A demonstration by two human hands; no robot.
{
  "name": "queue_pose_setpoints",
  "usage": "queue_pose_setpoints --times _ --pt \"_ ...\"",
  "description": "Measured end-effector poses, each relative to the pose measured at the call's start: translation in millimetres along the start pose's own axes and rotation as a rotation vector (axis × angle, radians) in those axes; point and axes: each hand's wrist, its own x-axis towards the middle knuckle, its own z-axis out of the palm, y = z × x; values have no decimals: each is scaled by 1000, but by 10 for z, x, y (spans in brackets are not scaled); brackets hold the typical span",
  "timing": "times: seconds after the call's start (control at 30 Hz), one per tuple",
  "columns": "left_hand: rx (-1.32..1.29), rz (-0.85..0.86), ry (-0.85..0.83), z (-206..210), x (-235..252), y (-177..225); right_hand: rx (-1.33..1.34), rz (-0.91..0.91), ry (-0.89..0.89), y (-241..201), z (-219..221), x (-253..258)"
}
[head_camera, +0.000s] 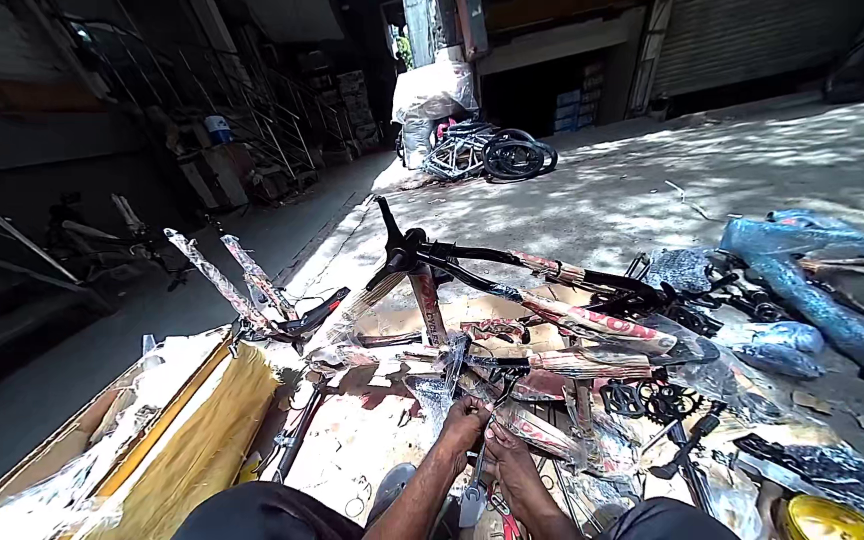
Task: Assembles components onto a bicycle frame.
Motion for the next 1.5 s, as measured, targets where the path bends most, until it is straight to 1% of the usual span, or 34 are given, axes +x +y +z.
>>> queue_pose_setpoints --times 0.07,0.17,0.23,0.3,0.37,0.47,0.57,0.63,0.7,0.8,0.97,1.03,1.1,1.17,1.2,1.23,1.3,1.33,1.37,1.4,1.43,1.5 --pt "-8 -17 -7 -24 10 9 -33 -8 4 -48 38 -22" --pt "-15 -41 -7 -43 9 23 -292 -134 62 -8 66 -60" --pt "-32 -66 1 -19 4 37 -404 -172 121 11 63 -58" --pt "-38 -67 8 3 -3 27 -404 -211 142 27 55 -35" --pt "-42 -73 13 1 -21 46 -353 -230 123 6 76 -13" --pt "-43 -79 13 1 -71 60 -302 -180 96 -22 83 -18" --pt "-38 -75 14 32 -72 64 -479 -190 134 6 8 69" --pt "-28 -74 16 52 -64 35 -530 -209 158 -3 -10 73" --pt "-29 -63 19 64 -54 28 -465 -164 135 -80 34 28" --pt "-25 -56 5 39 -42 47 -331 0 22 -288 72 -39" --pt "8 -65 29 36 -50 87 -182 239 -230 -517 -198 143" --pt "31 -52 48 32 -55 82 -153 260 -267 -494 -227 194" --pt "102 -9 105 -2 -72 65 -189 177 -201 -350 -143 178" --pt "235 58 179 -51 -105 90 -363 93 -101 -152 -81 116" --pt "306 96 207 -51 -147 141 -533 90 -84 -61 -106 71" --pt "367 137 215 -39 -220 222 -750 103 -101 14 -159 21" --pt "411 223 156 -18 -520 519 -1271 121 -251 82 -257 -57" --pt "399 287 90 11 -756 714 -1484 134 -352 91 -273 -90" --pt "373 362 -10 38 -1054 934 -1633 135 -428 141 -296 -92" --pt "318 453 -118 80 -1366 1161 -1712 128 -469 184 -307 -88" --pt "246 551 -239 120 -1667 1367 -1733 112 -487 208 -310 -82" --pt "144 767 -484 145 -2167 1620 -1654 94 -468 165 -287 -178"
